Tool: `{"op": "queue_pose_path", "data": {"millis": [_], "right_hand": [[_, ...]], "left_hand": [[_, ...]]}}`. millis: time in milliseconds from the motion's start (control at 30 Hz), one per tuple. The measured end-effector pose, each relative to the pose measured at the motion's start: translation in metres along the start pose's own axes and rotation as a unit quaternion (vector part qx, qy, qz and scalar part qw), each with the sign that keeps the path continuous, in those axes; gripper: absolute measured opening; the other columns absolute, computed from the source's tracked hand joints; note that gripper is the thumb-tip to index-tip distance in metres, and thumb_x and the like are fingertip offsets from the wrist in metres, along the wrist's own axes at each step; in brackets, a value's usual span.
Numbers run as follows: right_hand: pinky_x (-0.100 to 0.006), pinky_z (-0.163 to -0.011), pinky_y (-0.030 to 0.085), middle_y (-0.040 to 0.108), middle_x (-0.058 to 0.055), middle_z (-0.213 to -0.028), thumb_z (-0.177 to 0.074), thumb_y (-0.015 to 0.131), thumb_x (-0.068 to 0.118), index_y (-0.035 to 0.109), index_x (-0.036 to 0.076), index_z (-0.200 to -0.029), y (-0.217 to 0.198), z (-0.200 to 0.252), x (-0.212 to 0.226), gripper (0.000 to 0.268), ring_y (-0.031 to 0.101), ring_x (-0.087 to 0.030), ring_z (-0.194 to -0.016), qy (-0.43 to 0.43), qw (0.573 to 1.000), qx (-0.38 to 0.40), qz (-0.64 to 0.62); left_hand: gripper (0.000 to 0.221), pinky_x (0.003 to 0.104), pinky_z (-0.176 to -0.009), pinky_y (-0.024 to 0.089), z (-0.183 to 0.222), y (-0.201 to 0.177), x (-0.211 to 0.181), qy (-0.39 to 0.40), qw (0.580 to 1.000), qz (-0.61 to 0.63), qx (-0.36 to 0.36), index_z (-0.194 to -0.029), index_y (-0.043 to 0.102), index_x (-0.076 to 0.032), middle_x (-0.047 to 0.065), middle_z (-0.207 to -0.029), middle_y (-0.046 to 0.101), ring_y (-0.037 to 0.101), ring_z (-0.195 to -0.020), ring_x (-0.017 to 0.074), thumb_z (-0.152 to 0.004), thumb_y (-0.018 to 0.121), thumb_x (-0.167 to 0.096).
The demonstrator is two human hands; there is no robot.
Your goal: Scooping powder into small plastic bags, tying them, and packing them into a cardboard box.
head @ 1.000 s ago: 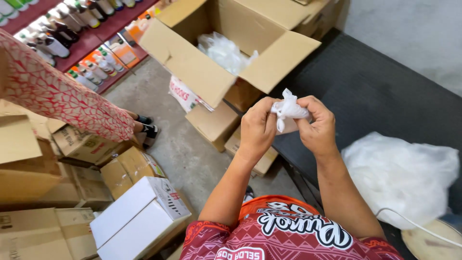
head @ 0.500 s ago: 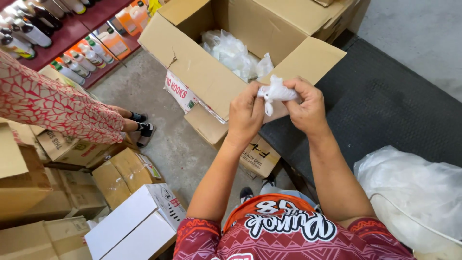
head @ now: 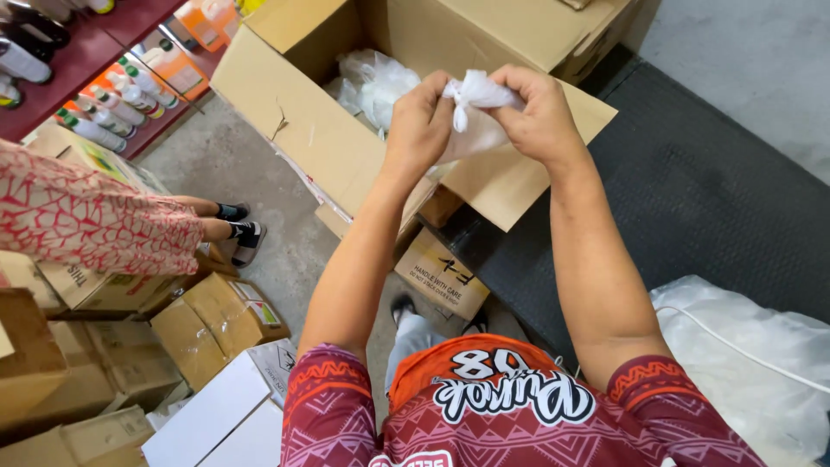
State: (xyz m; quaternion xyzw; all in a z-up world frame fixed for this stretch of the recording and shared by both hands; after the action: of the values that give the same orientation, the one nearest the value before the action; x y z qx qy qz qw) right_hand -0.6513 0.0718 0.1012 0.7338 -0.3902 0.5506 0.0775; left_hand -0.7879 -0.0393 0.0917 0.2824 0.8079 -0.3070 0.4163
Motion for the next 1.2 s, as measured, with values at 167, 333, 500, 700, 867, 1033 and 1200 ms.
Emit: {"op": "queue_pose_path", "data": {"millis": [167, 333, 500, 700, 867, 1033, 1200], "right_hand": [[-0.022, -0.074, 0.05, 0.07, 0.004, -0.09, -0.096, 0.076, 0.003, 0.073, 0.004, -0.103, 0.006, -0.038, -0.034, 0.008, 0.061, -0.003, -0.084, 0.015, 0.999, -0.007, 0.04], [-0.024, -0.074, 0.052, 0.073, 0.0, -0.089, -0.091, 0.076, 0.002, 0.074, 0.005, -0.104, 0.009, -0.075, -0.067, 0.013, 0.063, -0.004, -0.084, 0.049, 0.991, -0.006, 0.122], [-0.032, -0.074, 0.054, 0.076, -0.011, -0.091, -0.085, 0.071, -0.001, 0.075, 0.006, -0.103, 0.026, -0.107, -0.119, 0.02, 0.07, -0.016, -0.084, 0.101, 0.968, 0.058, 0.223], [-0.044, -0.08, 0.054, 0.074, -0.019, -0.099, -0.08, 0.074, 0.004, 0.076, 0.009, -0.102, 0.055, -0.113, -0.19, 0.023, 0.071, -0.037, -0.093, 0.173, 0.923, 0.151, 0.31], [-0.048, -0.083, 0.054, 0.073, -0.019, -0.103, -0.076, 0.078, 0.007, 0.076, 0.014, -0.105, 0.084, -0.104, -0.227, 0.03, 0.068, -0.041, -0.099, 0.245, 0.86, 0.217, 0.391], [-0.047, -0.086, 0.055, 0.073, -0.018, -0.106, -0.071, 0.078, 0.004, 0.077, 0.02, -0.11, 0.103, -0.088, -0.264, 0.042, 0.068, -0.04, -0.101, 0.273, 0.827, 0.265, 0.414], [-0.046, -0.088, 0.056, 0.074, -0.018, -0.108, -0.073, 0.073, 0.0, 0.079, 0.013, -0.1, 0.11, -0.074, -0.281, 0.03, 0.07, -0.038, -0.104, 0.301, 0.755, 0.336, 0.475]], "left_hand": [[0.012, 0.036, -0.069, 0.055, -0.043, 0.005, 0.053, -0.008, 1.0, 0.002, 0.029, -0.099, 0.067, -0.004, 0.015, -0.079, 0.071, 0.07, -0.071, 0.025, -0.094, 0.056, -0.005], [0.013, 0.04, -0.071, 0.055, -0.081, 0.01, 0.098, -0.004, 0.998, -0.012, 0.055, -0.097, 0.069, -0.005, 0.017, -0.081, 0.072, 0.072, -0.076, 0.0325, -0.093, 0.057, -0.008], [0.016, 0.047, -0.077, 0.055, -0.102, 0.015, 0.159, -0.023, 0.99, -0.082, 0.115, -0.099, 0.072, -0.008, 0.02, -0.089, 0.074, 0.071, -0.087, 0.0401, -0.09, 0.062, -0.016], [0.025, 0.047, -0.082, 0.055, -0.104, 0.035, 0.242, -0.063, 0.948, -0.2, 0.24, -0.105, 0.076, -0.014, 0.018, -0.097, 0.074, 0.07, -0.093, 0.039, -0.082, 0.067, -0.018], [0.028, 0.046, -0.084, 0.056, -0.089, 0.072, 0.3, -0.077, 0.864, -0.319, 0.381, -0.109, 0.075, -0.012, 0.017, -0.107, 0.074, 0.07, -0.1, 0.0355, -0.083, 0.065, -0.015], [0.027, 0.044, -0.085, 0.058, -0.063, 0.101, 0.334, -0.051, 0.787, -0.39, 0.475, -0.111, 0.075, -0.01, 0.016, -0.113, 0.074, 0.071, -0.105, 0.0327, -0.086, 0.064, -0.013], [0.032, 0.042, -0.086, 0.058, -0.043, 0.11, 0.317, -0.047, 0.736, -0.357, 0.573, -0.112, 0.075, -0.013, 0.012, -0.114, 0.074, 0.071, -0.105, 0.031, -0.08, 0.069, -0.009]]}}
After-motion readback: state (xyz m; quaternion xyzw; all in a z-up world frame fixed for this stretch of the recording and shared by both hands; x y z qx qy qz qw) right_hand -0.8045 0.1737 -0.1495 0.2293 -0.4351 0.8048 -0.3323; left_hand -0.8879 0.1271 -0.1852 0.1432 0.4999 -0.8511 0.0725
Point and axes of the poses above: each hand's wrist, its own z-axis away from the middle knuckle, its own y-axis out of the palm, x = y × z, the point moved 5 cm from there along -z, towards the middle knuckle
